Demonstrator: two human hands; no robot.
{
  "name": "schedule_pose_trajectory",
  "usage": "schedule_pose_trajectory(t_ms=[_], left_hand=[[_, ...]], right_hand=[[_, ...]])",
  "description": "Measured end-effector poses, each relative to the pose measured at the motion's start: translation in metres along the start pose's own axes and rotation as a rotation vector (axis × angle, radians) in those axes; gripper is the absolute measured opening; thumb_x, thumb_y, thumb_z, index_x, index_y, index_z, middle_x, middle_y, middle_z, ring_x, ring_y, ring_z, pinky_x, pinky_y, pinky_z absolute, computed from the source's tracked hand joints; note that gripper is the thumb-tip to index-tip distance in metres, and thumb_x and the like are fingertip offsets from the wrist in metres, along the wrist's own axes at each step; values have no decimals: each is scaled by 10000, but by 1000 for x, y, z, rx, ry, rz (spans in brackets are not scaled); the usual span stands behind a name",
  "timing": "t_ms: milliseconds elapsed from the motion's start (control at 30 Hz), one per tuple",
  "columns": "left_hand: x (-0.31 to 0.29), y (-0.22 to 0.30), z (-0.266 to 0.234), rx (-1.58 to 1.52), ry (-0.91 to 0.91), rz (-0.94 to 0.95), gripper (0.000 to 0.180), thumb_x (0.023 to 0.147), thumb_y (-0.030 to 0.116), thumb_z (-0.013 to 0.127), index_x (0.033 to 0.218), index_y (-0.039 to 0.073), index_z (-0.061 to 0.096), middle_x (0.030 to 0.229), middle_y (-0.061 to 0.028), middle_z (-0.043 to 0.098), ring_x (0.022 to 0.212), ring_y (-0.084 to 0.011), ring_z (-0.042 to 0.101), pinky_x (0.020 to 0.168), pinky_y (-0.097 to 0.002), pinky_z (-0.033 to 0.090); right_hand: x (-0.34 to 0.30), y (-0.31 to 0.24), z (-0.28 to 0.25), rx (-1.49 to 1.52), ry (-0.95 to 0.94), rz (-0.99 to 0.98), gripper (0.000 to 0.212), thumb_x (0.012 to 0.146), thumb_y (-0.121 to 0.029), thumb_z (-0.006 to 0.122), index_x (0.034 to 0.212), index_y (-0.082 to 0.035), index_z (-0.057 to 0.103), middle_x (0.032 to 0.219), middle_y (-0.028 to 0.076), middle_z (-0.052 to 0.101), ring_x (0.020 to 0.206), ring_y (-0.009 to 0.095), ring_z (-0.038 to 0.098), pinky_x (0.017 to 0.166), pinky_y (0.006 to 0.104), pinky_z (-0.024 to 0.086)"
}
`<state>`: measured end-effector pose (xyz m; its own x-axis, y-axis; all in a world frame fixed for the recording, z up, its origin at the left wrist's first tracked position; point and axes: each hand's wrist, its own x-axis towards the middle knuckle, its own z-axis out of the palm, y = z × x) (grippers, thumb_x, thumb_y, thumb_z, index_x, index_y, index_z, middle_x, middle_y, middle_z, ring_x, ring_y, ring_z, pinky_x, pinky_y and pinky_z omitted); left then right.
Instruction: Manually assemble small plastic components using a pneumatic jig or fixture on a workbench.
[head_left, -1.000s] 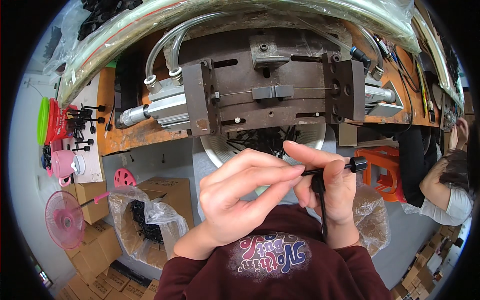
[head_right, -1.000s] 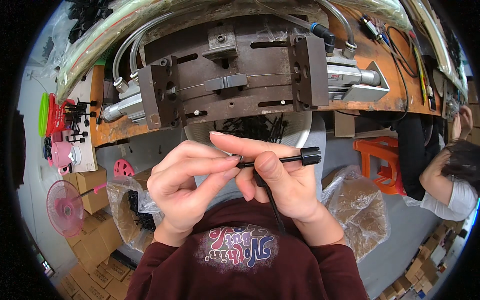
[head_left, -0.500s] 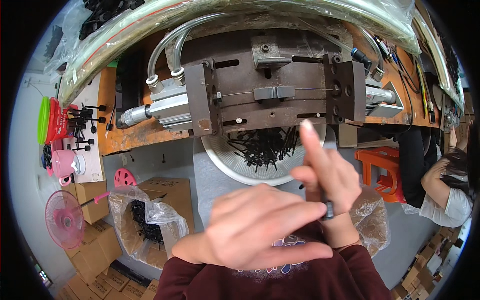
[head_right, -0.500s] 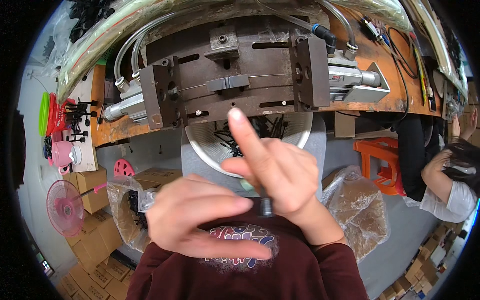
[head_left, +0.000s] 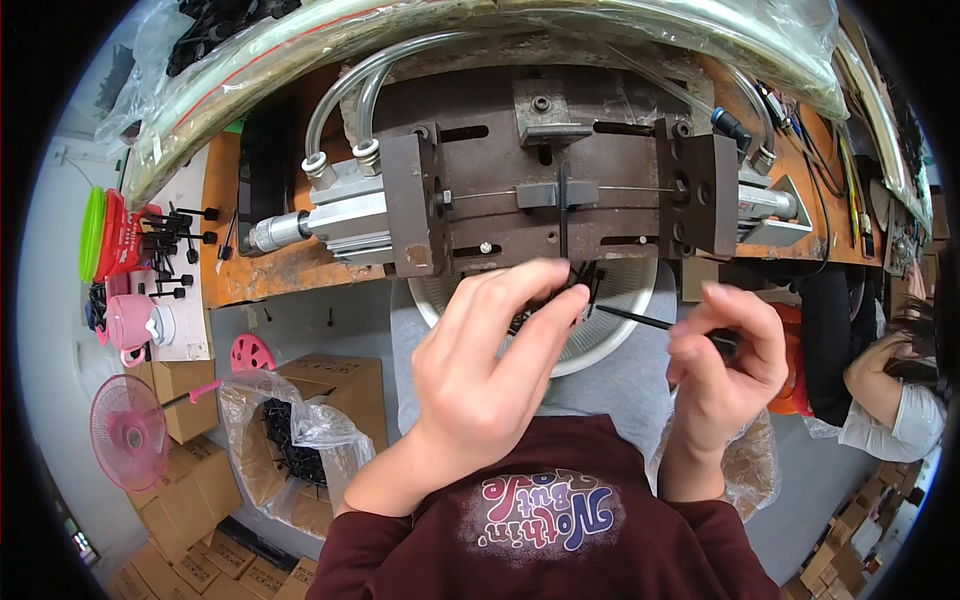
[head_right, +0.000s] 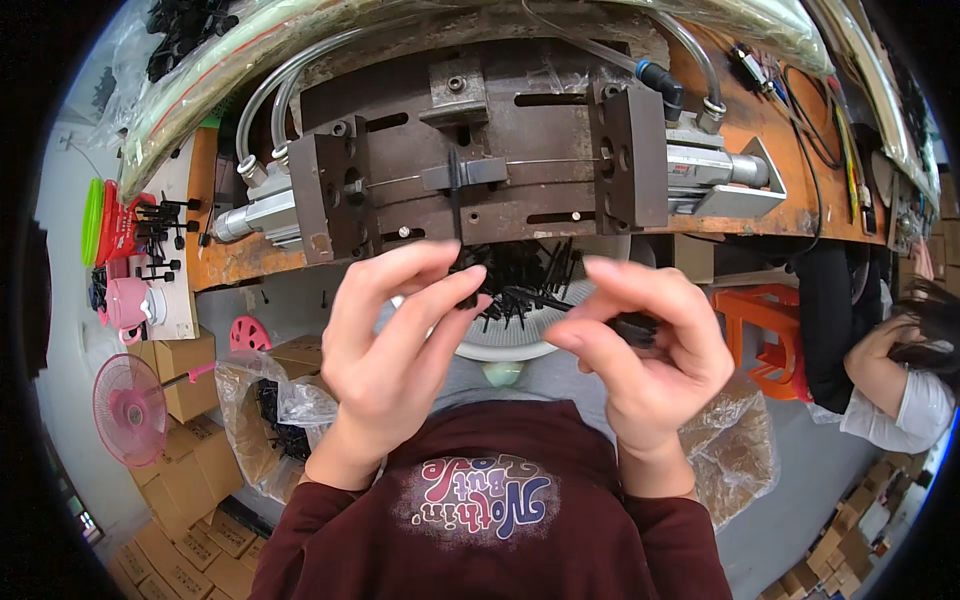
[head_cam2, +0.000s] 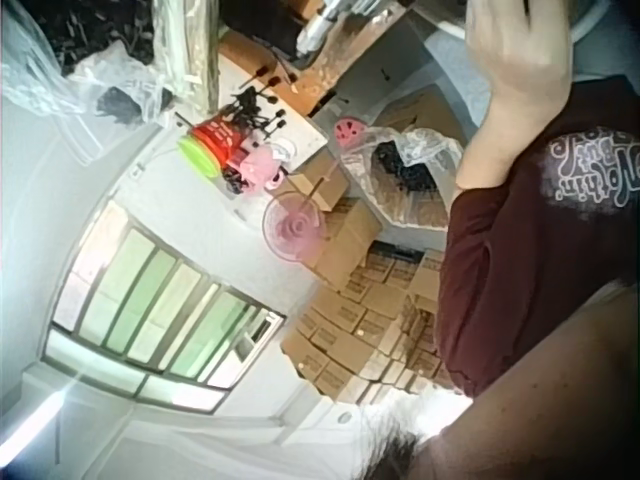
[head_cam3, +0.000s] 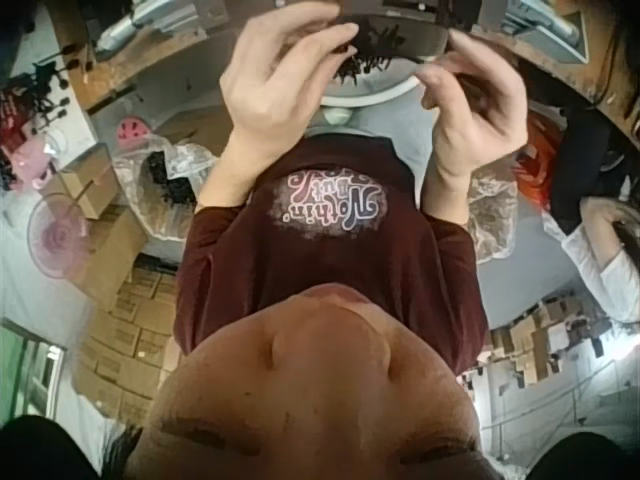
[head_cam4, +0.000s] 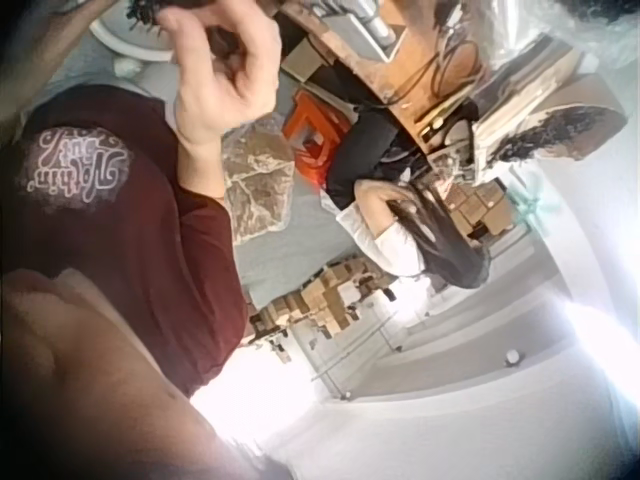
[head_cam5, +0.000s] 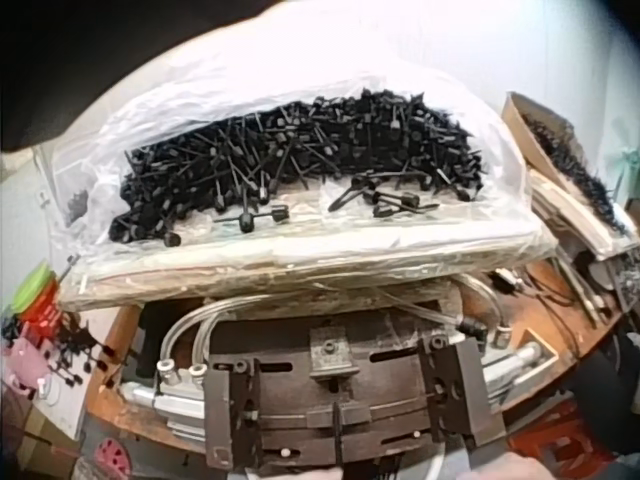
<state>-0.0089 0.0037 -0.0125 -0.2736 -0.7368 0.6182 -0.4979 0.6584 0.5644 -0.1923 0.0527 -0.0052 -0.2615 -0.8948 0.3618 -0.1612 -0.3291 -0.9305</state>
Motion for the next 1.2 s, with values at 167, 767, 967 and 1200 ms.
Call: schedule_pose_trajectory(t_ms=[167, 767, 967, 1200], left_hand=[[4, -8, 12, 152, -46, 61, 303, 616, -3, 778, 910, -9, 704, 1131, -130, 694, 888, -261, 674, 754, -342, 549], [16, -7, 4, 262, -146, 28, 259, 660, 64, 780, 907, 40, 706, 1139, -109, 701, 723, -200, 679, 650, -287, 519], [15, -9, 5, 248, -143, 31, 265, 659, 55, 776, 912, 37, 701, 1147, -114, 698, 701, -197, 672, 636, -283, 514], [14, -8, -11, 155, -214, 74, 261, 655, 40, 778, 904, 19, 701, 1138, -120, 699, 673, -189, 664, 592, -285, 506]], right_hand=[[-1, -8, -9, 91, 5, -81, 418, 827, -271, 773, 1110, -4, 621, 910, 118, 640, 713, 182, 683, 714, 300, 510], [6, -5, -9, 45, -68, -171, 444, 812, 28, 721, 1189, 15, 486, 1400, 328, 392, 988, 346, 692, 761, 338, 623], [17, -16, 6, -504, -202, -275, 366, 636, 36, 819, 987, -17, 727, 1182, 159, 630, 916, 243, 674, 784, 322, 580], [39, -3, 23, -675, -298, -438, 254, 697, 41, 736, 939, 29, 660, 1190, 199, 650, 888, 279, 682, 719, 330, 546]])
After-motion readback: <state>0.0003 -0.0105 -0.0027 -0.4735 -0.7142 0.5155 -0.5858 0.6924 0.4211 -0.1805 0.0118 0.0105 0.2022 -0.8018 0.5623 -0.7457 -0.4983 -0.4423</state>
